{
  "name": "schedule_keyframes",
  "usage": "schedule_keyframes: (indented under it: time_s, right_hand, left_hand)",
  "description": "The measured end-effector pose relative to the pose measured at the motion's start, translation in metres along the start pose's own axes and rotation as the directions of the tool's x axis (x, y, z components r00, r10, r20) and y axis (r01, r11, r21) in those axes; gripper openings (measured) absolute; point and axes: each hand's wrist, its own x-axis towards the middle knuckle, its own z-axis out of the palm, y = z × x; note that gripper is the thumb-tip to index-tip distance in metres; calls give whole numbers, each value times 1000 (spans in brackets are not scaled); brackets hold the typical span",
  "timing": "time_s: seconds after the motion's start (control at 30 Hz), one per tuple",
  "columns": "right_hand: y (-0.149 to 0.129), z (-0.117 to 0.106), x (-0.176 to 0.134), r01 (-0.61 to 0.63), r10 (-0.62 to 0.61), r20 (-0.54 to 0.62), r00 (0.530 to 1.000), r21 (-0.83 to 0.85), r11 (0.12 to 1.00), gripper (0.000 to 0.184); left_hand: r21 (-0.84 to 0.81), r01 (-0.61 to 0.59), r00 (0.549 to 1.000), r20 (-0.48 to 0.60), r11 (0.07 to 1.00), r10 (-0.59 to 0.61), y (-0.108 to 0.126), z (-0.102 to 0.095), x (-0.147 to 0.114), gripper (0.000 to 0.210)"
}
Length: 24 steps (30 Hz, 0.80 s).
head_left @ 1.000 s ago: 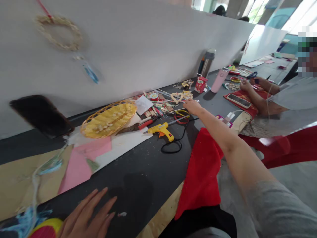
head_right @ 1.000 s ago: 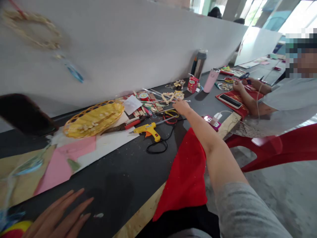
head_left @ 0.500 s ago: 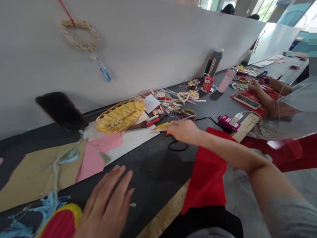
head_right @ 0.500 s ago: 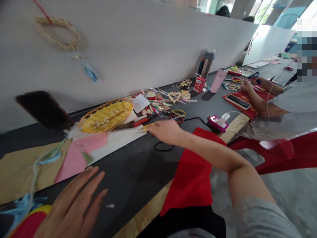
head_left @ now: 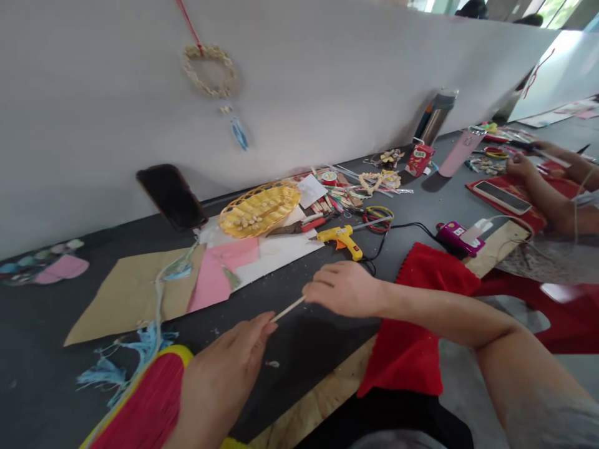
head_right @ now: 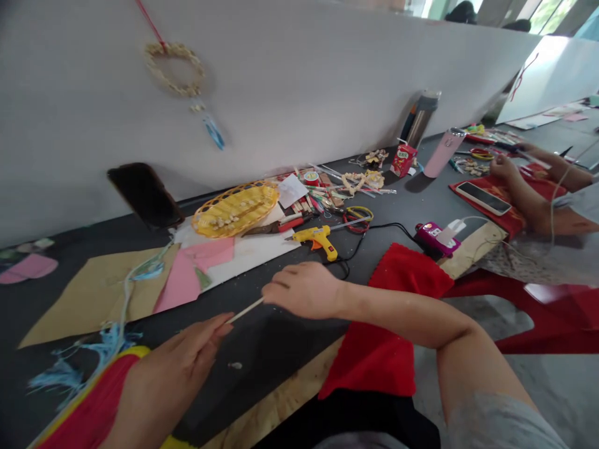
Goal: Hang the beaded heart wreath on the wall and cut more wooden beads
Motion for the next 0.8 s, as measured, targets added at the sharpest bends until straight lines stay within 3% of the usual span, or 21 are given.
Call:
schedule_keyframes:
  time_s: [0.13, 0.2, 0.33, 0.43, 0.5, 0.7, 0.8]
  right_hand:
    - [45, 0, -23, -200, 212, 136, 968, -94, 975, 21]
    - [69, 0, -26, -295, 312, 204, 928, -111, 949, 22]
    - [115, 5, -1, -445, 461, 293, 838, -124, 887, 26]
    - [141, 17, 32, -326, 332, 483, 810, -99, 940, 23]
    - [154, 27, 49, -273, 275, 541, 795, -87, 958, 18]
    - [170, 57, 65, -185, 219, 594, 774, -119, 976, 16]
    - [174, 55, 68, -148, 213, 604, 768, -155, 977, 16]
  left_hand:
    - [44, 120, 992, 42, 992, -122, -22, -5, -15, 37]
    - [44, 163, 984, 70, 986, -166, -26, -3, -21, 34]
    - [13, 211, 974, 87, 977, -211, -17, 3, -22, 35]
    - [-8, 195, 979, 69, 981, -194, -7, 1, -24, 34]
    - [-14, 163, 986, 29, 986, -163, -4, -2, -29, 32]
    - [31, 138, 990, -29, 990, -137, -14, -9, -54, 28]
    - [61, 117, 993, -22, 991, -116, -15, -11, -60, 29]
